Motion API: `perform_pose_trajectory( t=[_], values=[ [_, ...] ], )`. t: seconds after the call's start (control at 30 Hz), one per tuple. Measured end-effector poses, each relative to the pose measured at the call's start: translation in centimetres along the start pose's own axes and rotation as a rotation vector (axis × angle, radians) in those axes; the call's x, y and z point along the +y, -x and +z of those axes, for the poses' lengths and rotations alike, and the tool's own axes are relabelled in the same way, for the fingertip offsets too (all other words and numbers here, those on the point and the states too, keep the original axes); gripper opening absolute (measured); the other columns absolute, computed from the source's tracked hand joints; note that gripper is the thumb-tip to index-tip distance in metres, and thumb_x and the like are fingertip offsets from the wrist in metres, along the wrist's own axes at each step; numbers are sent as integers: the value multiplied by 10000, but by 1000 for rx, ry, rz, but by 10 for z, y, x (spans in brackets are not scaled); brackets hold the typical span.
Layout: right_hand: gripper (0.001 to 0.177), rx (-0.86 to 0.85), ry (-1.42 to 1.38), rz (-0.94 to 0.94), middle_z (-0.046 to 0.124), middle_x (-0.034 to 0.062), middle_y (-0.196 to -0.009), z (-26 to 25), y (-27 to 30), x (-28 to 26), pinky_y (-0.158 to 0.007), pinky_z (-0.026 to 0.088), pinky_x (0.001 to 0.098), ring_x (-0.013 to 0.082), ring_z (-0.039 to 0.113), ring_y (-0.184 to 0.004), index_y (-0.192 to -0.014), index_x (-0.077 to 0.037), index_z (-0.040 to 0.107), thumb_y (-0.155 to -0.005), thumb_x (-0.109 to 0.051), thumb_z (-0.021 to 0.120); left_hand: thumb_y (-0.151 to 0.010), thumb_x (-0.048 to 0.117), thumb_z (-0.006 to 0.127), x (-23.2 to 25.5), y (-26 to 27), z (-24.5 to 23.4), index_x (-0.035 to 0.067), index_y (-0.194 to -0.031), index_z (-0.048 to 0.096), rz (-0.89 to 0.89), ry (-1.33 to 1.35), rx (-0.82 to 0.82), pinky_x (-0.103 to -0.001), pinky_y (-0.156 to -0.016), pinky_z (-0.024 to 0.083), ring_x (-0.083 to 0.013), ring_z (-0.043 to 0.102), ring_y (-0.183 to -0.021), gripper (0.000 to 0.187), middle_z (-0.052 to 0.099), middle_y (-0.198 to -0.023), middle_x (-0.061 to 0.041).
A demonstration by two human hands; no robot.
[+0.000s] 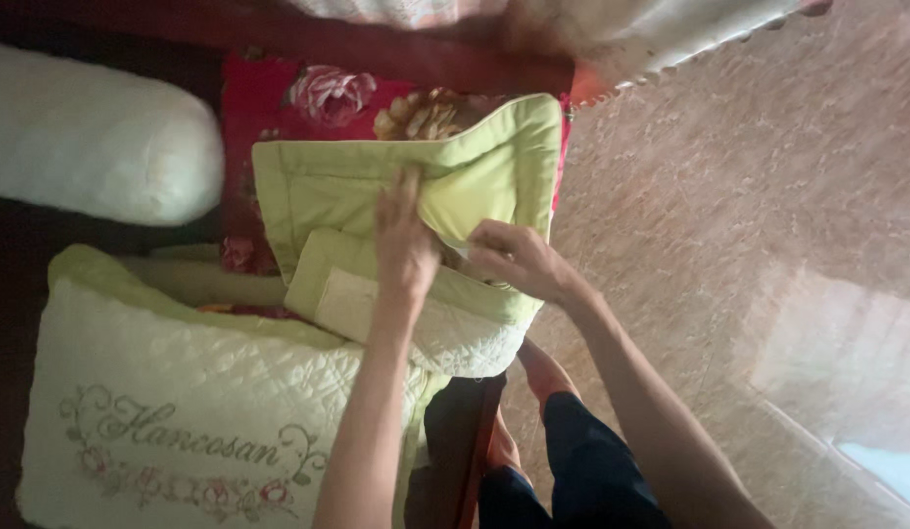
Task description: The person places a light green pillowcase onto a blue and white striped pillow, then onto a red floral pillow, smoothing and adjusting the fabric by hand. The pillows are handled one at a time and placed on a wooden surface.
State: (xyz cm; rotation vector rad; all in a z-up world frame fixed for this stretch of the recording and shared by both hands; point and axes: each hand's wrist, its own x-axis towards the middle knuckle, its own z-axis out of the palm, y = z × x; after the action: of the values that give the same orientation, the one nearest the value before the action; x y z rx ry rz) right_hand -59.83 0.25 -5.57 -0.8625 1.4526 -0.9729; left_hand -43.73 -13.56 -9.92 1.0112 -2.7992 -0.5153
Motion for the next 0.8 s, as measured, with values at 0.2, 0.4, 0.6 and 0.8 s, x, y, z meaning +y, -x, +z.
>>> perform_pose_trajectory(
  t=[0.2,0.4,0.6,0.8],
  values=[
    [207,290,5,388,653,258,-942,-55,-84,48,-672,461,512,451,657,-763,-1159,16,723,-1013,-91,623,-859,9,752,-43,-1,-8,9,-1221,655,-61,70,155,-504,-1061,481,-402,559,-1229,375,580,-1294,-198],
    [655,605,750,-428,723,196,-1157,-45,-222,121,-871,570,486,335,733,-989,-1339,-75,595,-808,-430,738,-805,-18,730,-66,56,-73,-31,-1072,682,-324,-94,-29,-500,-1044,466,-416,548,-1223,271,526,-1319,-209],
    [776,180,1075,-110,739,173,-1037,0,-227,179,-882,545,523,353,730,-908,-1455,-80,438,-778,-373,680,-684,-93,709,-77,70,-109,-67,-782,665,-298,-200,-29,-487,-1105,466,-433,512,-1353,111,464,-1517,-231],
    [644,-379,617,133,761,181,-1081,-77,-89,183,-691,615,469,337,747,-865,-1471,14,478,-967,-362,615,-816,-28,705,-84,49,-111,-28,-1185,705,-480,-122,-219,-472,-1011,533,-389,568,-1305,369,491,-1504,-190]
  ],
)
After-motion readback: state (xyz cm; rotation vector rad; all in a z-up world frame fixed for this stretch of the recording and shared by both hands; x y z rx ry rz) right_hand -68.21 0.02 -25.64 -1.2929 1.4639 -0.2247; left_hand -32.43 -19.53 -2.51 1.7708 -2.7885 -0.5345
